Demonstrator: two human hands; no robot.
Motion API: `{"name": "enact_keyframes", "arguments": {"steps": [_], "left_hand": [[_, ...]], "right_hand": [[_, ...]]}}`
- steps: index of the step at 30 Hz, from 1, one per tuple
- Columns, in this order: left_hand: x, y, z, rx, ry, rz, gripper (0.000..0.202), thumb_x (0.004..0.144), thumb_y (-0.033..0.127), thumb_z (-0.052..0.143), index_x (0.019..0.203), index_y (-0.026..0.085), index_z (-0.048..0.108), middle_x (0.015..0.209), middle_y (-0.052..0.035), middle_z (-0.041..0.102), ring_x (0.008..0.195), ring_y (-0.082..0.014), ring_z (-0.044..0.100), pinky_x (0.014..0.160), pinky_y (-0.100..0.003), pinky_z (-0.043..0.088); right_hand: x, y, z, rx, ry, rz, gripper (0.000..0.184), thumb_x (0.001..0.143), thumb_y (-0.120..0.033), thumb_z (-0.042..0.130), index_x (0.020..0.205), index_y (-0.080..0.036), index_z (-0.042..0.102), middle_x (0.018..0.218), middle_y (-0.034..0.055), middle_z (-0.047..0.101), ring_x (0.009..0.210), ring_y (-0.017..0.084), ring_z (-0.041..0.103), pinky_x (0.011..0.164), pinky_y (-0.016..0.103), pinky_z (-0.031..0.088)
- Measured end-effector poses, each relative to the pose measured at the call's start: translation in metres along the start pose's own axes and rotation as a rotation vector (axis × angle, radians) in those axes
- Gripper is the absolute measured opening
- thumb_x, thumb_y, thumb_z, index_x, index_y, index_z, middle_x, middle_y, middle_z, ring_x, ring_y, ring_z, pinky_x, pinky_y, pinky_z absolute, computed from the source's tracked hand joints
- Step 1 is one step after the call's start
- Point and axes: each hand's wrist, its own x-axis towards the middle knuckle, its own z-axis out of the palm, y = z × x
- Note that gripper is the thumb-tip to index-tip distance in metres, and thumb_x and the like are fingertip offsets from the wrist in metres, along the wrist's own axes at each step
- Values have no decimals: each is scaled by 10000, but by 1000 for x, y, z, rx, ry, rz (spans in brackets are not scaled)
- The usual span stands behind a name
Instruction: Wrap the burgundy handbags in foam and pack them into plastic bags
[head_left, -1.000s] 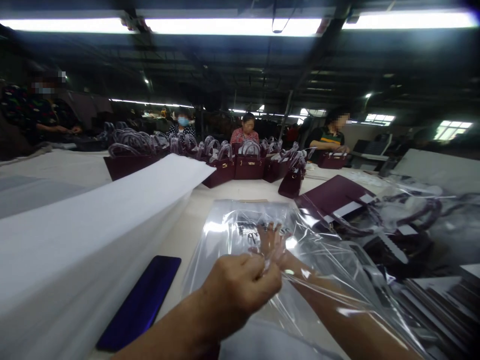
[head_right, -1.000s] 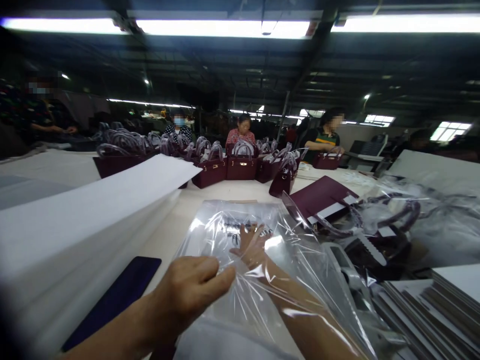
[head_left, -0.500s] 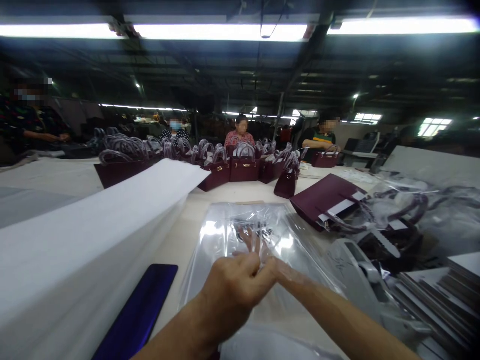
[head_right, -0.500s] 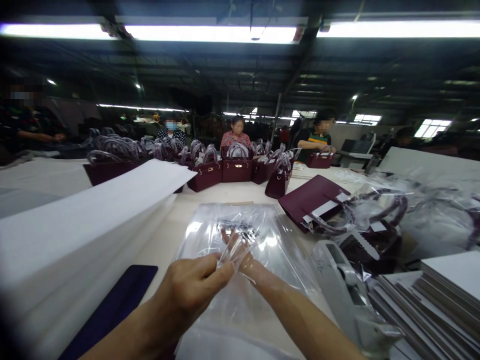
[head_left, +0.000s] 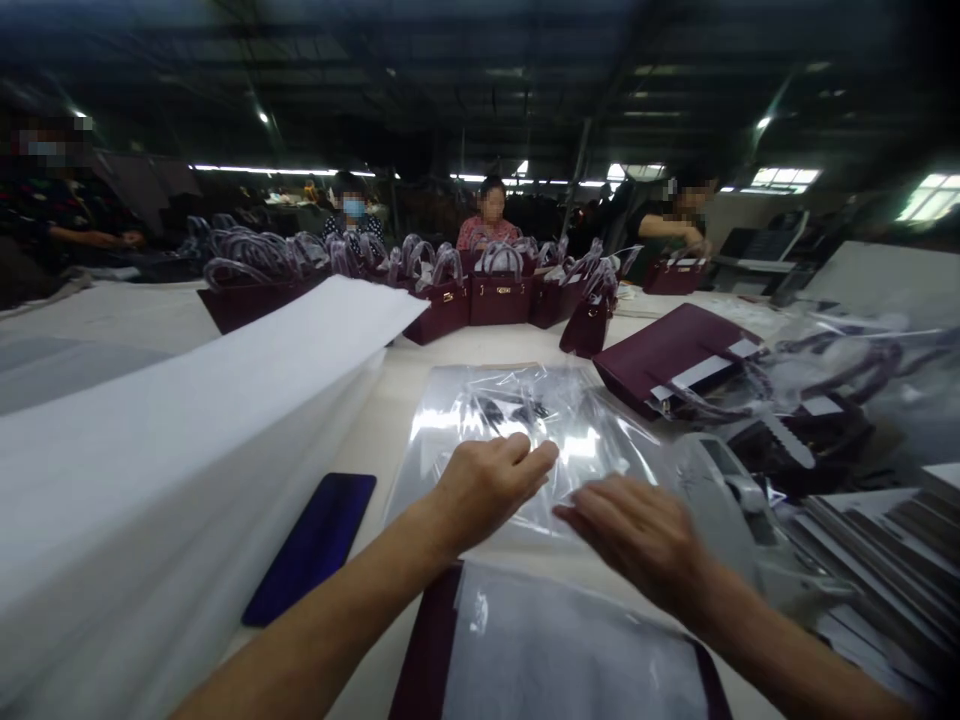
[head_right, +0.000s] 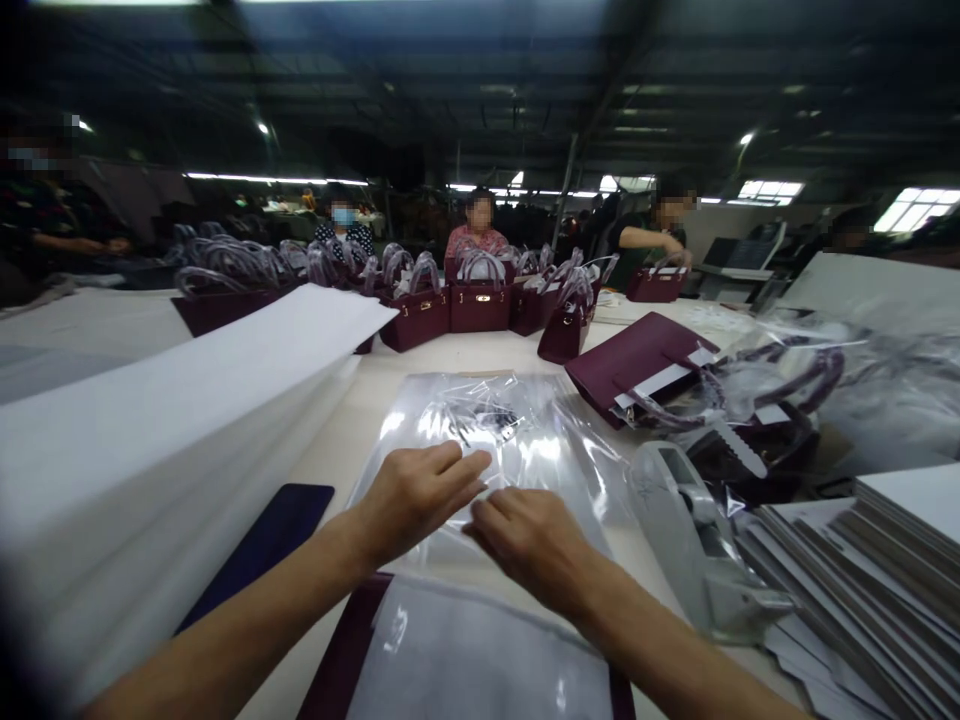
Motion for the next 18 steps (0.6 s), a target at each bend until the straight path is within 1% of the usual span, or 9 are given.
{"name": "enact_keyframes", "arguments": {"steps": [1, 3, 5, 6, 8, 11, 13, 15, 18], "left_hand": [[-5, 0, 2, -9, -17, -9, 158, 849, 203, 459, 998, 187, 508, 700, 32, 513, 566, -101, 493, 477, -213, 374], [-14, 1, 5, -30, -56, -11, 215, 866, 209, 438, 1076, 190, 481, 728, 29, 531, 578, -100, 504, 487, -211, 388], [-22, 3, 7, -52, -71, -5, 241, 872, 187, 423, 1109, 196, 467, 733, 29, 537, 597, -101, 513, 528, -217, 416], [-25, 4, 7, -63, -61, -12, 262, 870, 181, 431, 1130, 201, 458, 757, 21, 551, 634, -109, 528, 576, -231, 439], [-35, 1, 7, -79, -22, -87, 348, 847, 193, 488, 1189, 207, 425, 882, -18, 583, 793, -150, 558, 722, -294, 469], [-59, -12, 7, -150, -3, -437, 579, 753, 254, 624, 1270, 212, 367, 1187, -89, 514, 1096, -241, 469, 926, -402, 398], [-80, -21, 10, -298, -16, -810, 686, 678, 294, 682, 1282, 218, 366, 1285, -94, 446, 1161, -275, 424, 973, -425, 353], [-102, -27, 18, -460, -36, -1114, 581, 657, 338, 673, 1184, 190, 478, 1179, -96, 534, 1044, -285, 519, 905, -423, 404], [-128, -23, 36, -632, -52, -1300, 275, 729, 397, 559, 841, 150, 607, 758, -41, 631, 719, -223, 606, 664, -332, 488]], "right_hand": [[-11, 5, -12, -17, 55, 15, 104, 791, -275, 607, 829, -179, 612, 775, 16, 636, 695, 131, 577, 683, 251, 499], [-32, 23, -31, -205, 139, 118, 336, 735, -283, 674, 1031, -167, 565, 1079, 135, 583, 1027, 274, 531, 869, 442, 427], [-50, 45, -36, -395, 69, 253, 499, 763, -313, 642, 1207, -161, 474, 1275, 193, 446, 1178, 370, 399, 929, 577, 305], [-57, 55, -34, -443, -10, 306, 477, 799, -311, 596, 1231, -159, 461, 1267, 185, 461, 1153, 367, 427, 917, 567, 313], [-71, 71, -23, -448, -123, 392, 318, 856, -278, 509, 1148, -156, 535, 1076, 119, 607, 940, 283, 573, 784, 412, 419], [-88, 76, -6, -401, -124, 556, 226, 883, -309, 450, 961, -175, 614, 844, 39, 661, 630, 175, 583, 508, 263, 358], [-99, 66, 0, -318, -80, 668, 256, 889, -350, 423, 963, -181, 600, 897, 40, 654, 646, 172, 589, 510, 259, 366], [-109, 48, 1, -153, -44, 757, 275, 893, -367, 396, 974, -173, 573, 949, 58, 640, 746, 190, 607, 610, 277, 427], [-120, 19, 1, 154, -35, 1005, 256, 866, -397, 420, 936, -188, 549, 942, 67, 639, 860, 219, 611, 737, 325, 462]]}}
